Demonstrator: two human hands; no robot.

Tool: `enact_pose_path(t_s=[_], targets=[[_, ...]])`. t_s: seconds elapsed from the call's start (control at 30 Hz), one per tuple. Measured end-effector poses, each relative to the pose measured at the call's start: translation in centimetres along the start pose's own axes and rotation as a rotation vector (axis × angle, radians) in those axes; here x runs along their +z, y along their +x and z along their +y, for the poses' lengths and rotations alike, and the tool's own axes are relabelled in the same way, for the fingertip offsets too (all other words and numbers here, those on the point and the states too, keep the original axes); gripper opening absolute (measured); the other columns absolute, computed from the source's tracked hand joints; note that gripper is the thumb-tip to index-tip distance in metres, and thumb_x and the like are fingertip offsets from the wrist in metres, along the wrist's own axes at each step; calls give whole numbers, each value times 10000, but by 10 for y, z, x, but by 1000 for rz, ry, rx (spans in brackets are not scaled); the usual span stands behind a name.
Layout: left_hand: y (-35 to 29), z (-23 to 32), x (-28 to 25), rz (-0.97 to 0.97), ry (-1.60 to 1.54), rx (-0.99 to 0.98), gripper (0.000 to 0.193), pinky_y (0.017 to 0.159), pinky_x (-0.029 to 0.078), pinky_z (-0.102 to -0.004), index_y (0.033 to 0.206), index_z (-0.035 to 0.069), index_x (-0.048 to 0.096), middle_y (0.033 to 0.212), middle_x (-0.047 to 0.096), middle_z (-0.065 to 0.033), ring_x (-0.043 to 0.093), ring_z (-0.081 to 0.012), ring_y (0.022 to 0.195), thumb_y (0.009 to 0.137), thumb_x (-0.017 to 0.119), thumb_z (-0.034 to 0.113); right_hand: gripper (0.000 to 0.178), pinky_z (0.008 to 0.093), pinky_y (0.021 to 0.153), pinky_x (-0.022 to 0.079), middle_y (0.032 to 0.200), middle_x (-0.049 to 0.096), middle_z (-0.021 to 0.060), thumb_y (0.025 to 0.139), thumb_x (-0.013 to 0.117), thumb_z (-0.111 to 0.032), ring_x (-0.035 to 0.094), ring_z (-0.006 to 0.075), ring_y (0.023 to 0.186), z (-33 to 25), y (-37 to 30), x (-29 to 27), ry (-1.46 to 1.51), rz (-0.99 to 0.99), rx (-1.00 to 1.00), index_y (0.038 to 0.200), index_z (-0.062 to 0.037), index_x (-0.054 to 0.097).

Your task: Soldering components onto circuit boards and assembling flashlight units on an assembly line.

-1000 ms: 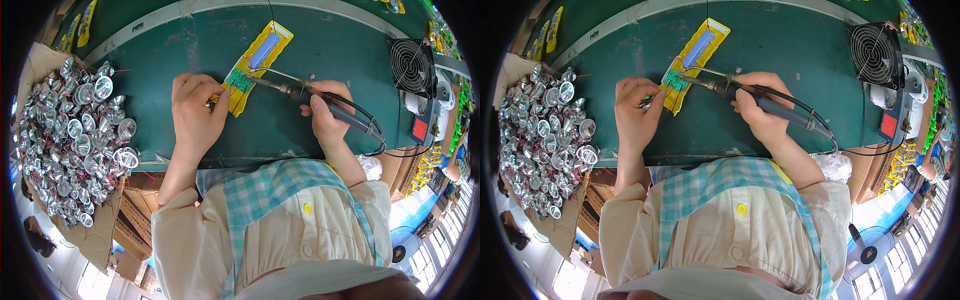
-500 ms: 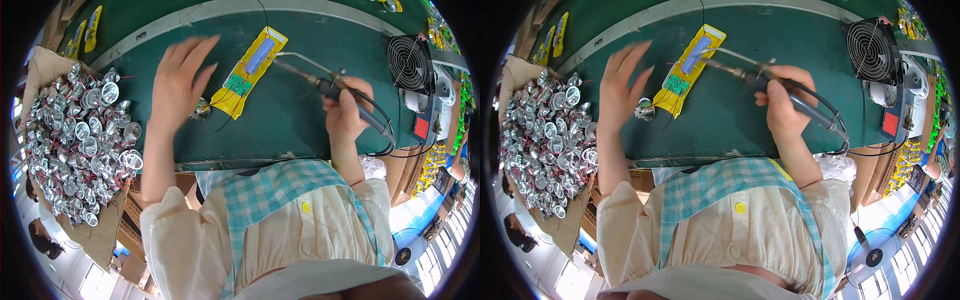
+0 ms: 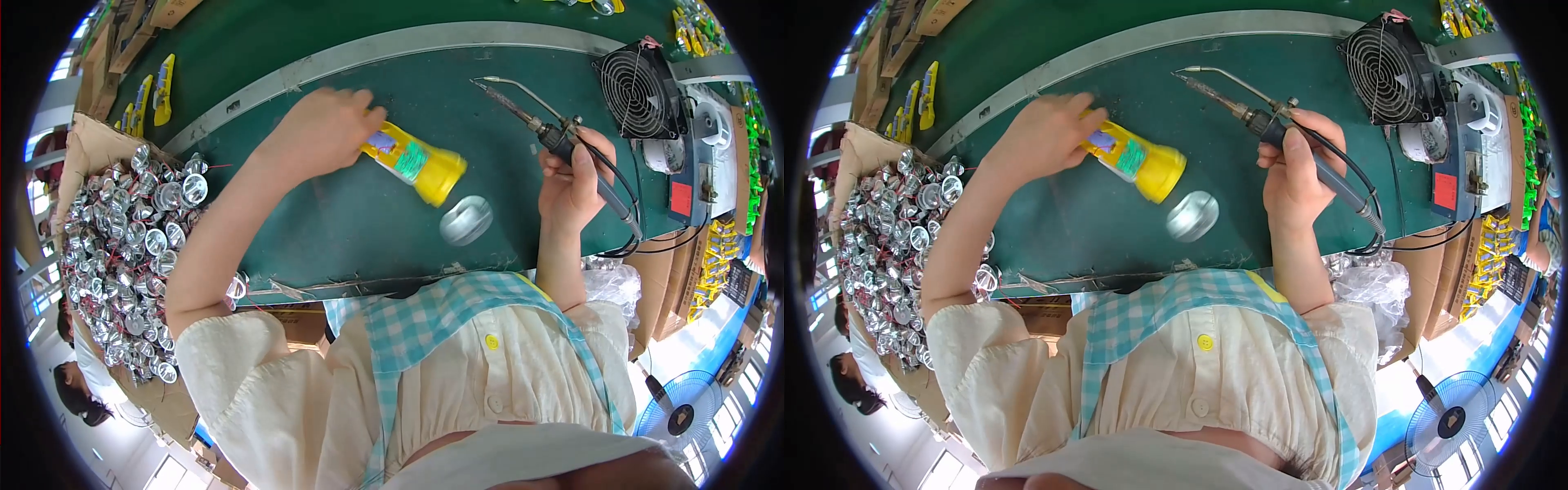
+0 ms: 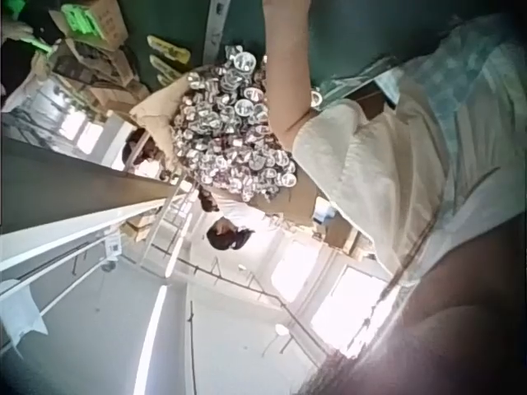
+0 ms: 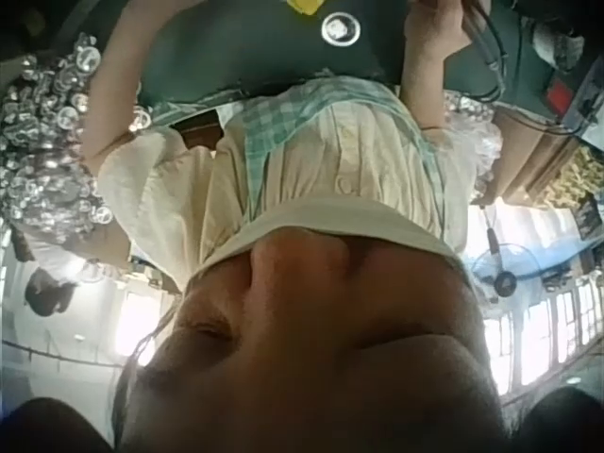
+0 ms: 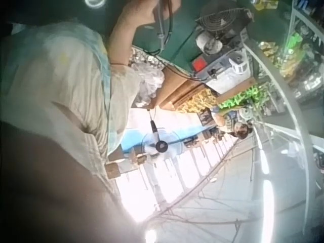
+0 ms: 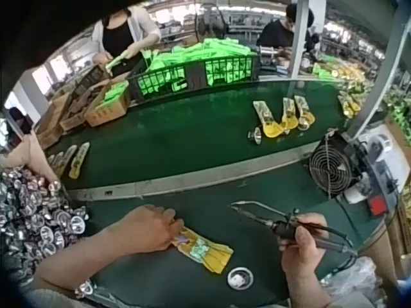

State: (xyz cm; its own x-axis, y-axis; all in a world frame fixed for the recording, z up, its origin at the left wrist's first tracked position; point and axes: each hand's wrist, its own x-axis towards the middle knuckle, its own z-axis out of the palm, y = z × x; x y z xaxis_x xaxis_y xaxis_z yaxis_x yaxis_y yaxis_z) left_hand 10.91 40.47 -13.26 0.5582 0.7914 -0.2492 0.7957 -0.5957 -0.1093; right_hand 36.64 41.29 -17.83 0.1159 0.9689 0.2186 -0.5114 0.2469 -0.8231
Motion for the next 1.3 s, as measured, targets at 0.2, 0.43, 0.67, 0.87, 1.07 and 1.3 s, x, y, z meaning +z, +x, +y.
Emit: enact_pose_path(t_s=[0.2,0.43,0.67,0.87,1.07,1.3], targets=[[-31,21,8,-166,-210,-360,393,623,424,-329,922,40,479,783,476,-83,501,-244,735,584,637,164,183,213,418,397,631,498,94,730,479,-38,480,134,468,-2,0,4,13,-7,-2,904,18,462],[-42,55,28,595,-637,-454,296,687,396,-293,885,48,543,850,512,-67,469,-227,793,608,641,84,186,207,422,406,651,502,92,731,483,-43,493,132,479,-2,-4,6,1,-64,28,906,15,460],[-19,73,38,779,-1050,-647,87,670,382,-245,738,35,580,778,545,-39,457,-168,772,655,608,27,183,195,423,426,678,518,98,722,494,-30,506,119,482,0,-8,6,0,-110,56,898,12,464],[-13,69,45,791,-775,-569,89,650,372,-290,714,42,583,752,520,-47,434,-206,769,633,617,38,216,202,400,387,666,516,112,724,499,-89,473,122,463,-9,-12,11,-170,-273,150,904,17,447],[-17,69,43,751,-744,-607,74,669,363,-295,683,34,583,782,501,-44,424,-211,798,616,616,24,188,180,470,449,671,527,73,691,541,-29,528,95,535,-3,-15,12,-229,-294,291,870,0,488],[-17,67,44,704,-803,-595,58,675,363,-307,659,19,575,796,496,-51,426,-223,814,616,614,21,191,185,488,455,681,530,74,684,538,-20,533,97,544,6,-20,11,-239,-294,338,869,-2,492]])
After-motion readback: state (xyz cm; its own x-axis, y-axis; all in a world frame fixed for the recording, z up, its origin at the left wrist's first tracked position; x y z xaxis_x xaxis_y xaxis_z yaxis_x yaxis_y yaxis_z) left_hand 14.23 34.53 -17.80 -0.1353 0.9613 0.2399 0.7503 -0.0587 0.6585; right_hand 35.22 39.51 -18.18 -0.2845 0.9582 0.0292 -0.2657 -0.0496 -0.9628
